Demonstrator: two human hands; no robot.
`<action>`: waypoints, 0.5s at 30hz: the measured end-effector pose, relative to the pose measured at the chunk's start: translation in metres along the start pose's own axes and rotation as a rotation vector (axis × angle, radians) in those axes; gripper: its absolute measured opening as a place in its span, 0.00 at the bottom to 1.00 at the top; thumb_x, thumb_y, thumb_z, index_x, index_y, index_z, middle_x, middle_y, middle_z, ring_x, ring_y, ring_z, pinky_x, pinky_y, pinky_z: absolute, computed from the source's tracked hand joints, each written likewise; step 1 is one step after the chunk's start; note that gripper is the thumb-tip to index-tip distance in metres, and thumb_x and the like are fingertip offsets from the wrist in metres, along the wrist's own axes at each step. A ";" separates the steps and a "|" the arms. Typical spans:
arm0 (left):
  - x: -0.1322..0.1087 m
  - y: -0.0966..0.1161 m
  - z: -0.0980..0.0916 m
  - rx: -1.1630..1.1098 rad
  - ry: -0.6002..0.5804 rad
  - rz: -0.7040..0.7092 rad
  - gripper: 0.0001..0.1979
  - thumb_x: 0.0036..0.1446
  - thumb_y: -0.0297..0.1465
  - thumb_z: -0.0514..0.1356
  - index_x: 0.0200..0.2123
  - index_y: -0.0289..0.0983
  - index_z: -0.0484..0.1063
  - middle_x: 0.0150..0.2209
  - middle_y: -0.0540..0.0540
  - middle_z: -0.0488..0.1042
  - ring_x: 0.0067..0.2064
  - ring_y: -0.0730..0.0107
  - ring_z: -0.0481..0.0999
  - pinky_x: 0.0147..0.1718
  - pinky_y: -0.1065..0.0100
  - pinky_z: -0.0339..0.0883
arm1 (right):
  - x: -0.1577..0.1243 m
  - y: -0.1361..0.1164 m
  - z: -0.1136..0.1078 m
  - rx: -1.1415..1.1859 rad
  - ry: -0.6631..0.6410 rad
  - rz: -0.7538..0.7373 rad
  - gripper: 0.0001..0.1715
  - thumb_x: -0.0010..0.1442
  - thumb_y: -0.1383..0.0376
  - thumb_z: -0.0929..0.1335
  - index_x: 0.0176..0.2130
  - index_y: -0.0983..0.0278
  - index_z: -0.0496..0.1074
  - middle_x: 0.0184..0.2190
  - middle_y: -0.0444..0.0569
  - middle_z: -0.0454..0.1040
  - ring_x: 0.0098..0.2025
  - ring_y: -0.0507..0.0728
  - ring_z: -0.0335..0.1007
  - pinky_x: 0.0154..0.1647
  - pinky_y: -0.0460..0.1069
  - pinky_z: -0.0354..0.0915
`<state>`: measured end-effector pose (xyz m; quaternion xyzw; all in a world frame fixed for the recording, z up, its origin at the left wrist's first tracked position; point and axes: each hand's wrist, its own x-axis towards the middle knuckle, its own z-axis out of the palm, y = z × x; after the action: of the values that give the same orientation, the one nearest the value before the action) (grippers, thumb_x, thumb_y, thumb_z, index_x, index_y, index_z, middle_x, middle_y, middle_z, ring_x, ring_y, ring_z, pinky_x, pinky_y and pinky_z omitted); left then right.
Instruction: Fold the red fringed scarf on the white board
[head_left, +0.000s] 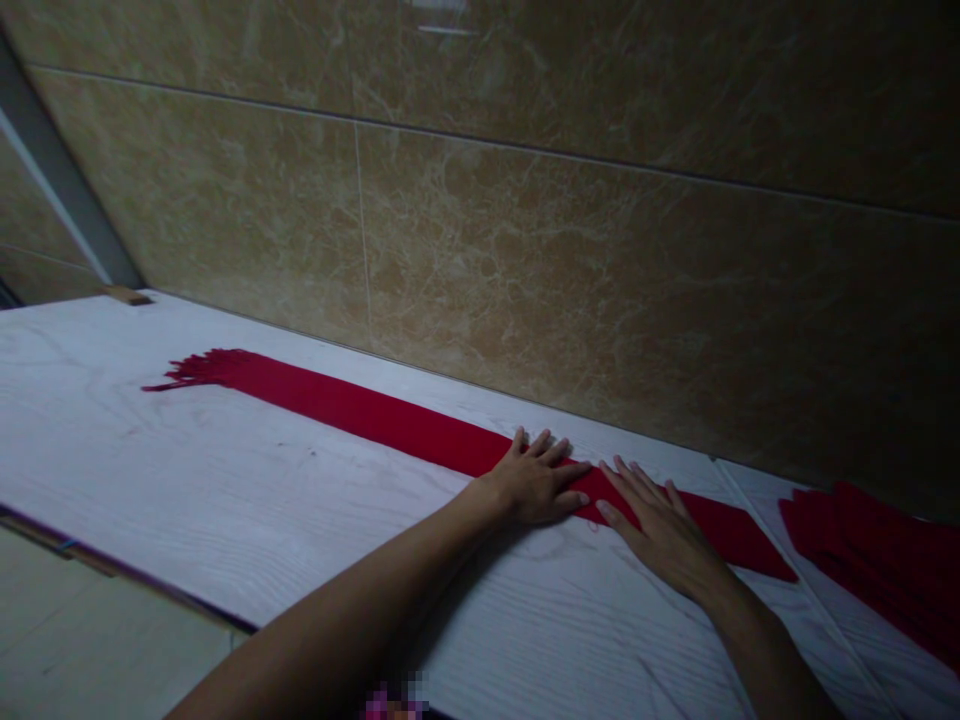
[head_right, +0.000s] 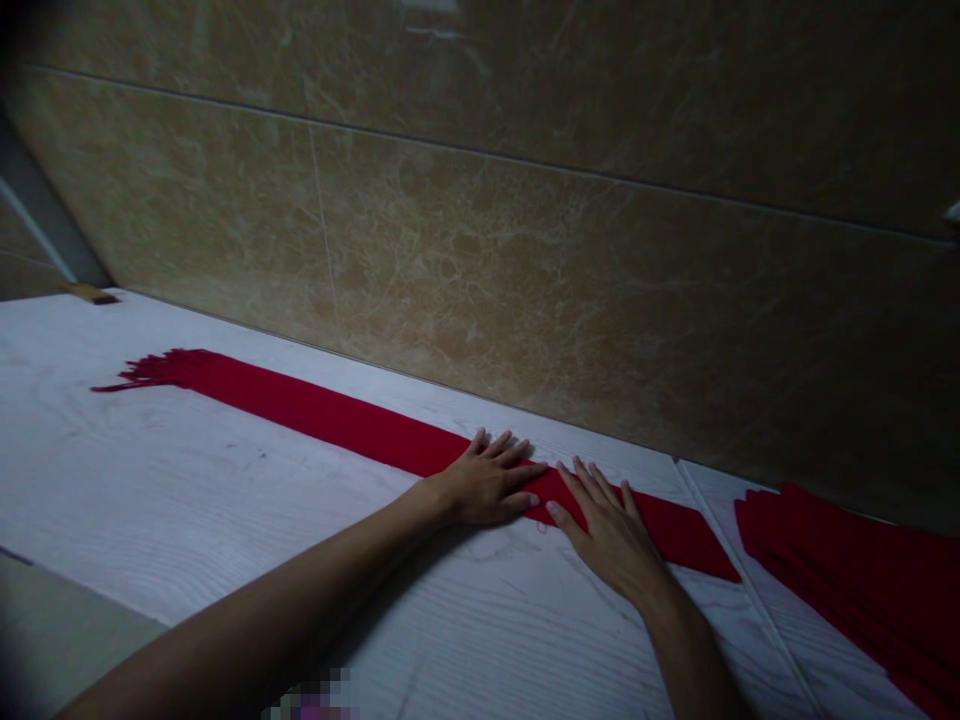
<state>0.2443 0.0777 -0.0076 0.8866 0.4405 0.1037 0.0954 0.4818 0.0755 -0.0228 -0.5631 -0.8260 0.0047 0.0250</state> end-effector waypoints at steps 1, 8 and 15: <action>0.000 0.000 0.000 0.001 -0.001 0.001 0.35 0.70 0.54 0.41 0.72 0.45 0.52 0.74 0.37 0.48 0.74 0.38 0.43 0.66 0.29 0.39 | 0.000 0.000 0.000 0.000 -0.002 0.004 0.39 0.70 0.47 0.54 0.72 0.60 0.53 0.74 0.49 0.44 0.75 0.64 0.36 0.73 0.73 0.40; -0.002 0.002 -0.003 -0.012 -0.001 -0.013 0.37 0.71 0.53 0.44 0.73 0.37 0.50 0.74 0.35 0.49 0.74 0.40 0.43 0.68 0.32 0.38 | 0.001 0.001 0.002 0.002 0.014 -0.007 0.39 0.69 0.47 0.54 0.71 0.62 0.54 0.73 0.50 0.46 0.75 0.64 0.37 0.72 0.73 0.41; -0.002 0.001 -0.002 -0.006 0.011 0.001 0.36 0.70 0.53 0.44 0.72 0.38 0.51 0.73 0.35 0.52 0.74 0.41 0.47 0.67 0.32 0.40 | 0.001 0.004 0.006 -0.007 0.048 -0.018 0.37 0.70 0.47 0.55 0.70 0.59 0.56 0.73 0.50 0.49 0.75 0.64 0.40 0.72 0.73 0.43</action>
<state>0.2435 0.0752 -0.0051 0.8860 0.4402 0.1100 0.0955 0.4851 0.0781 -0.0286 -0.5557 -0.8302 -0.0120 0.0431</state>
